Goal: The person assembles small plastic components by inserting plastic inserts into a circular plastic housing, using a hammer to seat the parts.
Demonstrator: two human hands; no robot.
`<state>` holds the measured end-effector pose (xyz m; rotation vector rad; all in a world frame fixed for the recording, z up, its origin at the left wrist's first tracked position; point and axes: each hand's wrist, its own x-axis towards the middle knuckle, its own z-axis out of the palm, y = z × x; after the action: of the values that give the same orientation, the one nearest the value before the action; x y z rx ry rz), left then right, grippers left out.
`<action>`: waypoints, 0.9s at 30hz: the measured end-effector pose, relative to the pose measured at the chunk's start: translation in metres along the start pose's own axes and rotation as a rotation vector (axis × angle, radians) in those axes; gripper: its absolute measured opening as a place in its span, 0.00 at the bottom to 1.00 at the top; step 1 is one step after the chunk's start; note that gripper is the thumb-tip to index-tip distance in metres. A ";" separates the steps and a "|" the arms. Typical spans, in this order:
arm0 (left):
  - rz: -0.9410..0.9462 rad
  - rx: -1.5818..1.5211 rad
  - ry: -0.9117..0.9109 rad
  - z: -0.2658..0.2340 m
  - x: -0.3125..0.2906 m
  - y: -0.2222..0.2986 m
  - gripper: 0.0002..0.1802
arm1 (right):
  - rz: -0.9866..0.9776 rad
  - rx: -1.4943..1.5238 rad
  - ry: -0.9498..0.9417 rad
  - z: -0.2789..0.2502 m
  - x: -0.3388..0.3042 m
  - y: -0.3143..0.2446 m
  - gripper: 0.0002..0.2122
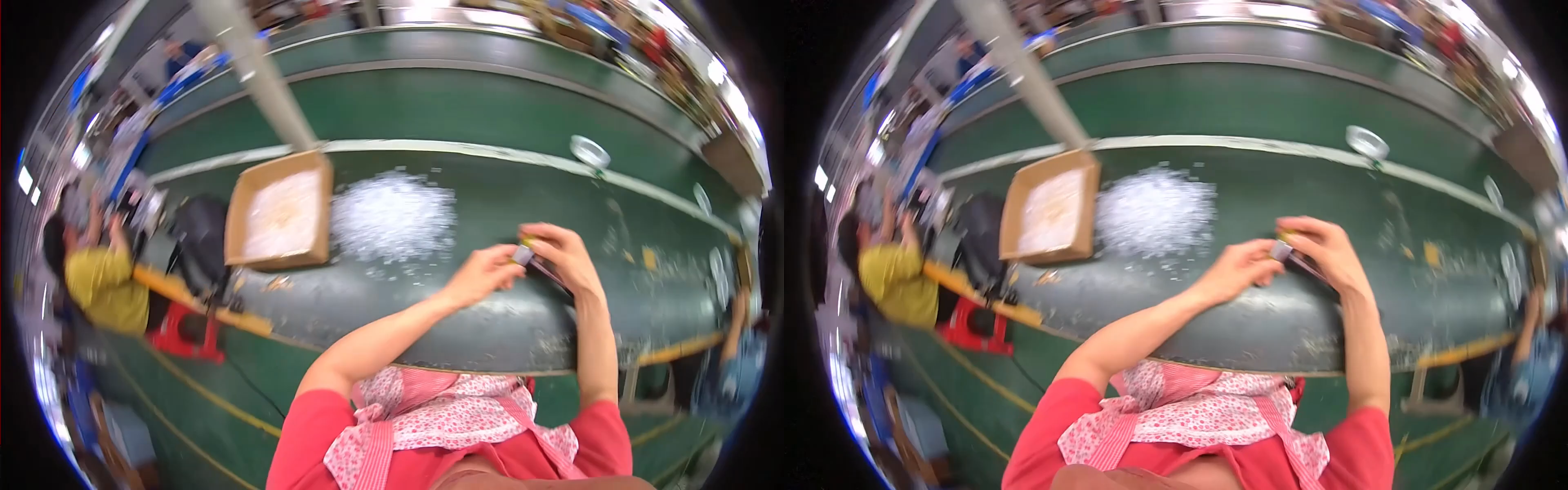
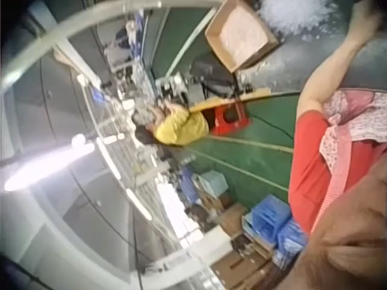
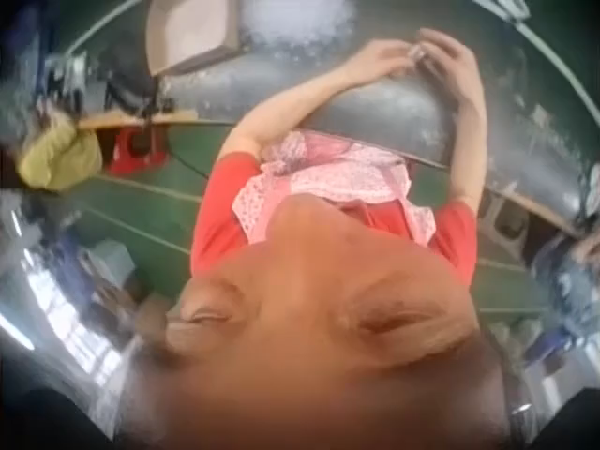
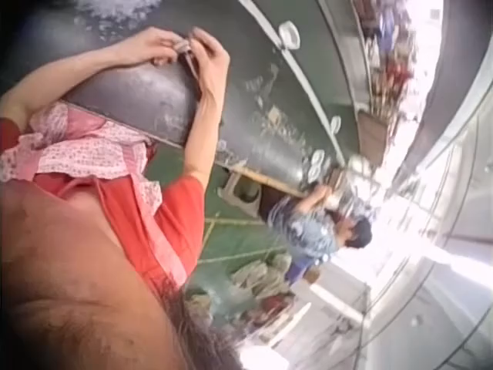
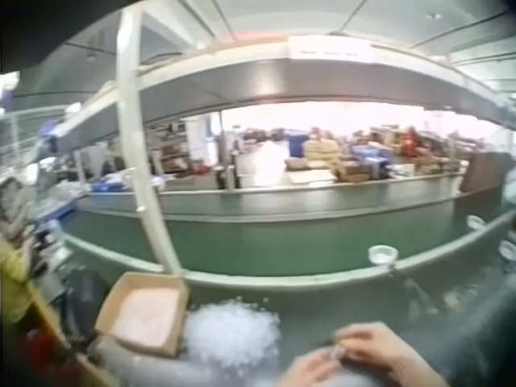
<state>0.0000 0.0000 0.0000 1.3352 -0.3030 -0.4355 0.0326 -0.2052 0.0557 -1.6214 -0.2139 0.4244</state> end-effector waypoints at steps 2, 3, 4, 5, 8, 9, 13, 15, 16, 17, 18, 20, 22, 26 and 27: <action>0.051 0.007 0.022 0.027 0.003 -0.007 0.18 | 0.008 0.008 0.026 -0.016 -0.014 0.006 0.17; 0.140 0.044 0.020 -0.006 0.030 0.001 0.15 | -0.052 -0.020 0.083 -0.009 0.022 -0.001 0.17; 0.094 0.061 0.086 -0.006 0.022 -0.003 0.12 | -0.041 0.031 0.074 -0.002 0.025 0.007 0.16; 0.101 0.143 0.090 -0.002 0.016 0.002 0.15 | -0.050 0.015 0.100 -0.002 0.021 0.011 0.16; 0.196 0.282 0.217 0.004 0.007 -0.001 0.15 | -0.003 0.127 0.127 -0.001 0.021 0.023 0.16; 0.200 0.270 0.231 0.007 0.007 0.002 0.15 | -0.008 0.124 0.111 -0.005 0.018 0.025 0.16; 0.257 0.220 0.271 0.012 0.009 -0.006 0.17 | -0.096 0.059 0.248 -0.028 0.024 0.032 0.15; 0.229 0.244 0.226 0.014 0.005 -0.005 0.20 | -0.115 0.026 0.363 -0.051 0.026 0.040 0.15; 0.234 0.242 0.226 0.014 0.005 -0.009 0.20 | -0.102 -0.068 0.426 -0.061 0.026 0.042 0.15; 0.333 0.358 0.209 0.014 0.005 -0.018 0.19 | -0.085 -0.164 0.494 -0.072 0.025 0.044 0.15; 0.429 0.466 0.181 0.019 0.008 -0.025 0.18 | -0.065 -0.270 0.511 -0.089 0.024 0.053 0.15; 0.488 0.652 0.081 0.023 0.005 -0.022 0.18 | -0.284 -0.613 0.619 -0.114 0.026 0.080 0.15; 0.684 0.980 0.078 0.019 0.001 -0.034 0.22 | -0.371 -0.921 0.684 -0.091 0.036 0.074 0.14; 0.631 1.119 -0.119 0.019 -0.037 -0.010 0.32 | -0.663 -1.068 0.727 -0.024 0.045 0.035 0.14; 0.675 1.126 -0.191 0.018 -0.049 -0.014 0.34 | -0.652 -0.917 0.636 0.000 0.039 0.021 0.14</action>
<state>-0.0531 0.0051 -0.0082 2.1361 -1.2384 0.2537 0.0658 -0.1917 0.0294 -2.3349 -0.4677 -0.8059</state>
